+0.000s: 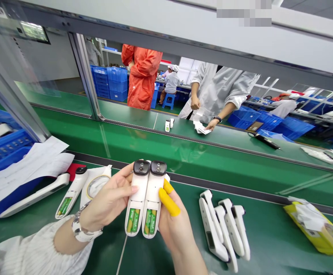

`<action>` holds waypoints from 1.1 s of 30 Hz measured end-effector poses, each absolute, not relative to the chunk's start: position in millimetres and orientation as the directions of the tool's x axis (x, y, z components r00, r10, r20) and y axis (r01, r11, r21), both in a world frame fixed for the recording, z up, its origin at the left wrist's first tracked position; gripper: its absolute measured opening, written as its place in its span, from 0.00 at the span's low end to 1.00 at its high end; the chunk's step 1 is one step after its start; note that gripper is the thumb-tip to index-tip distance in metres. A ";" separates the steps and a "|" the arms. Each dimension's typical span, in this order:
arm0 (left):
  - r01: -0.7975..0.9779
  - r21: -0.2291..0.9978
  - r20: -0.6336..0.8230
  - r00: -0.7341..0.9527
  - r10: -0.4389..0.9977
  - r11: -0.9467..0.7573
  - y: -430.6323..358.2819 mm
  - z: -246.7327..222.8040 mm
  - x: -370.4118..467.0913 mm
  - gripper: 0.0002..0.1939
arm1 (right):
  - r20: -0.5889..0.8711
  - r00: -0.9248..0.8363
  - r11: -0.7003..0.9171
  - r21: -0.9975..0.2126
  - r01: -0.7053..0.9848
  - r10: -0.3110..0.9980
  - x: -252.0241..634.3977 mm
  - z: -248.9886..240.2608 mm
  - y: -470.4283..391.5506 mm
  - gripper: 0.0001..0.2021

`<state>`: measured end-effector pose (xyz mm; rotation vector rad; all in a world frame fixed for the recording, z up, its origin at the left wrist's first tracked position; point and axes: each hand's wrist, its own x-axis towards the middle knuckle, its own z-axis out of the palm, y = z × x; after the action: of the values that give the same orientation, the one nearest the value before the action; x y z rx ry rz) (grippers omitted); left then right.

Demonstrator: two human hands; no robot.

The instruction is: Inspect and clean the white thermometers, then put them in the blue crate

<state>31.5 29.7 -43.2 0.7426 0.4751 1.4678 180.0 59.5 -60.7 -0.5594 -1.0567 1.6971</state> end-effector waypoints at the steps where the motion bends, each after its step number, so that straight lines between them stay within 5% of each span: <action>1: -0.714 0.698 0.146 0.067 0.987 -0.055 29.8 -43.4 31.4 0.27 | 0.125 -0.374 -0.096 -0.849 -0.520 0.919 180.1 -60.5 59.1 0.19; 21: -0.721 0.684 0.237 0.077 0.968 -0.110 26.4 -43.1 29.8 0.27 | 0.181 -0.437 -0.136 -0.789 -0.599 0.881 183.0 -56.5 51.6 0.16; 33: -0.748 0.663 0.164 0.090 0.982 -0.042 28.6 -41.8 29.6 0.28 | 0.148 -0.434 -0.169 -0.774 -0.610 0.889 179.8 -58.4 54.7 0.16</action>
<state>29.6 28.6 -41.8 0.7153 0.4179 1.4633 179.8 54.7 -58.4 -0.4176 -0.9724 1.7989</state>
